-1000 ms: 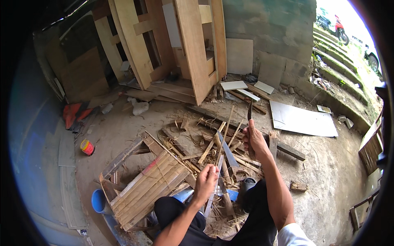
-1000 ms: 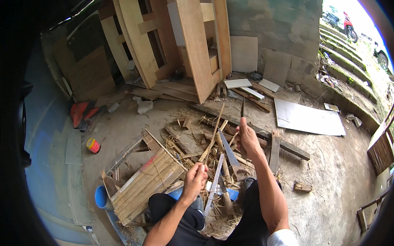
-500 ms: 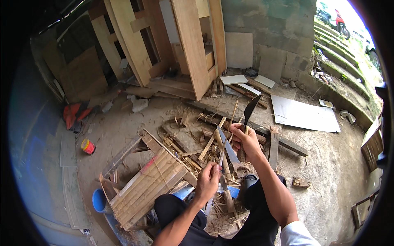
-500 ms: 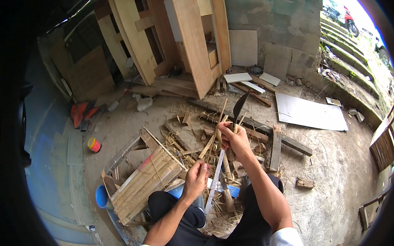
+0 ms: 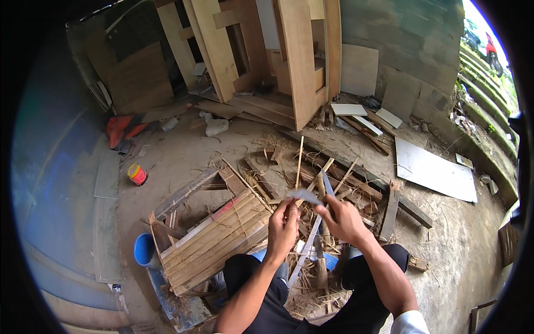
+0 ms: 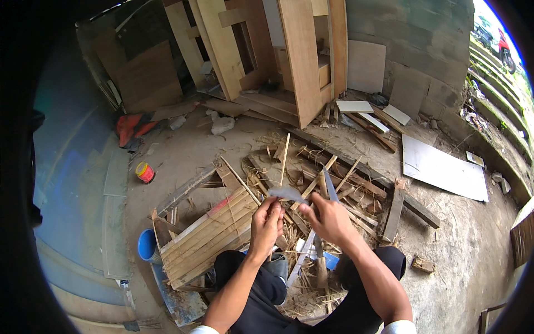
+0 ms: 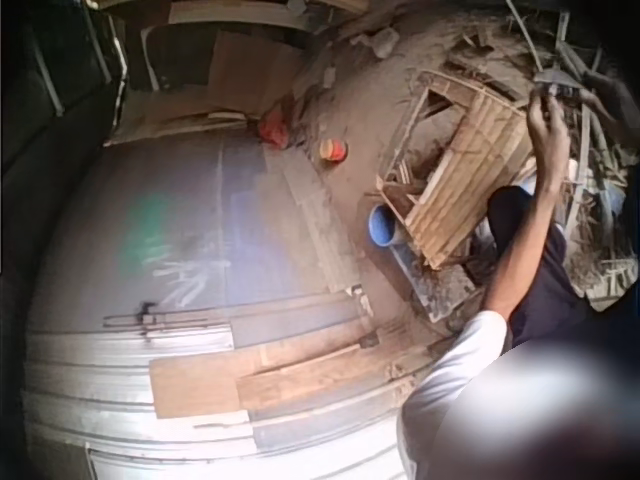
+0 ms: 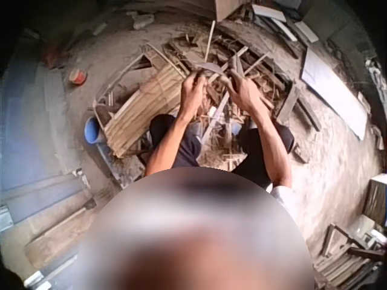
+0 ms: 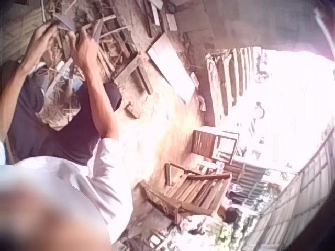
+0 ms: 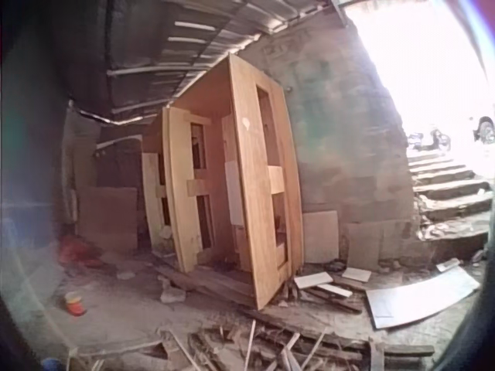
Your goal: The person sits on the floor and uses a knife to shave thin strips from a bamboo stick. The person holds the bamboo with the left hand and draws the knife along it with the right hand, producing fine shavings that fall to the floor.
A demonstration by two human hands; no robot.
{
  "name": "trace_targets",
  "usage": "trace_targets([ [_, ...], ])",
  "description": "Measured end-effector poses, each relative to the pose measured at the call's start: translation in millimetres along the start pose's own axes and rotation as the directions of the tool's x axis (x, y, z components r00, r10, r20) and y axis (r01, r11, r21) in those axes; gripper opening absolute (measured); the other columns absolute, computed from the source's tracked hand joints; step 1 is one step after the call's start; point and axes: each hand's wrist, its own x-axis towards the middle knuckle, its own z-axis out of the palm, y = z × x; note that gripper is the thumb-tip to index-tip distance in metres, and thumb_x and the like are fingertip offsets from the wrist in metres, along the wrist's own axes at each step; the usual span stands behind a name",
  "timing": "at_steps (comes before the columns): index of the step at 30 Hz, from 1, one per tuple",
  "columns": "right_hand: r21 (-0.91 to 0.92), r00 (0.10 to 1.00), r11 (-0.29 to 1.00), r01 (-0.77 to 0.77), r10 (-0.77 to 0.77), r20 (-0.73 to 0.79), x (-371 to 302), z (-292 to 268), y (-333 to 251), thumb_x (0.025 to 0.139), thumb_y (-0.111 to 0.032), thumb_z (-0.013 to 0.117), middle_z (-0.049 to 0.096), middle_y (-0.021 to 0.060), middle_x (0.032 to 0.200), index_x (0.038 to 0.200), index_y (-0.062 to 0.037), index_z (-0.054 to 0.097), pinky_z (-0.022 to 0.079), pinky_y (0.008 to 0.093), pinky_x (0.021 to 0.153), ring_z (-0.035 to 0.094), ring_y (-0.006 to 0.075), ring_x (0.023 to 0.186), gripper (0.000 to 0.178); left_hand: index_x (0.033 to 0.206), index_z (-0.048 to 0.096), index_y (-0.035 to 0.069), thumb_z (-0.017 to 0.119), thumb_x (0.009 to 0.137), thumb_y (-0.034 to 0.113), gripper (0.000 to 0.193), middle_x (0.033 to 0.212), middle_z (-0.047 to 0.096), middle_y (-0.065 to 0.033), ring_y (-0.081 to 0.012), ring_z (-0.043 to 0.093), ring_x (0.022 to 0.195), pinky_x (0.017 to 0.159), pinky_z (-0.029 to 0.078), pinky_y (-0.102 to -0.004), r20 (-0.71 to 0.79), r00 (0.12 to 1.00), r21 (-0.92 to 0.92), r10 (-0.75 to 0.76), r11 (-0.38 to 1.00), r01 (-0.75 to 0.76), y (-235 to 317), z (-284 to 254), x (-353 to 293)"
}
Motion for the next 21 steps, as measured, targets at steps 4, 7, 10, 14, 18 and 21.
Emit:
trace_targets([
  [4,-0.124,0.997,0.992,0.028,-0.037,-0.070,-4,12,-5,0.094,-0.042,0.050,0.051,0.0198,0.052,0.081,-0.0031,0.054,0.041,0.0470,0.050,0.054,0.0417,0.052,0.041,0.104,0.061,0.003,0.046,0.100,0.020,0.023,0.074,0.052,0.0027,-0.0019,0.041,0.056,0.047,0.035,-0.0182,0.015,1.000,-0.014,-0.019,1.000,0.019,-3,-7,0],
  [7,-0.149,0.987,0.987,0.062,-0.083,-0.137,-3,15,-5,0.094,-0.041,0.050,0.050,0.0202,0.051,0.077,-0.0038,0.053,0.040,0.0477,0.048,0.052,0.0432,0.052,0.041,0.101,0.060,-0.001,0.046,0.099,0.019,0.025,0.072,0.057,-0.0039,-0.0073,0.048,0.059,0.052,0.040,-0.0246,-0.030,0.995,0.368,0.097,0.926,-0.079,-7,-9,1],
  [10,-0.170,0.985,0.984,0.056,-0.082,-0.151,-2,13,-4,0.094,-0.040,0.051,0.048,0.0202,0.048,0.075,-0.0039,0.052,0.039,0.0476,0.046,0.050,0.0422,0.047,0.041,0.098,0.058,-0.004,0.046,0.099,0.018,0.025,0.071,0.060,-0.0093,-0.0131,0.053,0.063,0.058,0.044,-0.0290,-0.010,0.978,0.422,0.210,0.887,-0.186,-8,-10,-1],
  [14,-0.143,0.972,0.983,0.116,-0.142,-0.186,-1,12,-4,0.094,-0.039,0.052,0.047,0.0190,0.046,0.072,-0.0053,0.050,0.038,0.0470,0.044,0.049,0.0411,0.044,0.041,0.101,0.058,-0.004,0.046,0.098,0.020,0.027,0.075,0.062,-0.0122,-0.0154,0.056,0.066,0.060,0.046,-0.0302,0.001,0.980,0.449,0.198,0.876,-0.177,-7,-10,-1],
  [18,-0.198,0.950,0.973,0.121,-0.171,-0.261,-2,15,-3,0.093,-0.040,0.053,0.047,0.0188,0.046,0.074,-0.0056,0.052,0.038,0.0466,0.044,0.049,0.0408,0.044,0.039,0.103,0.057,-0.004,0.045,0.098,0.019,0.026,0.074,0.061,-0.0130,-0.0173,0.057,0.066,0.061,0.046,-0.0309,0.003,0.974,0.444,0.226,0.873,-0.204,-7,-7,1],
  [21,-0.215,0.951,0.972,0.096,-0.154,-0.268,0,16,-1,0.093,-0.040,0.053,0.047,0.0190,0.046,0.075,-0.0059,0.053,0.039,0.0464,0.044,0.050,0.0407,0.044,0.039,0.102,0.056,-0.004,0.044,0.098,0.018,0.025,0.075,0.061,-0.0139,-0.0189,0.058,0.067,0.062,0.046,-0.0318,-0.006,0.974,0.434,0.227,0.878,-0.202,-7,-4,2],
])
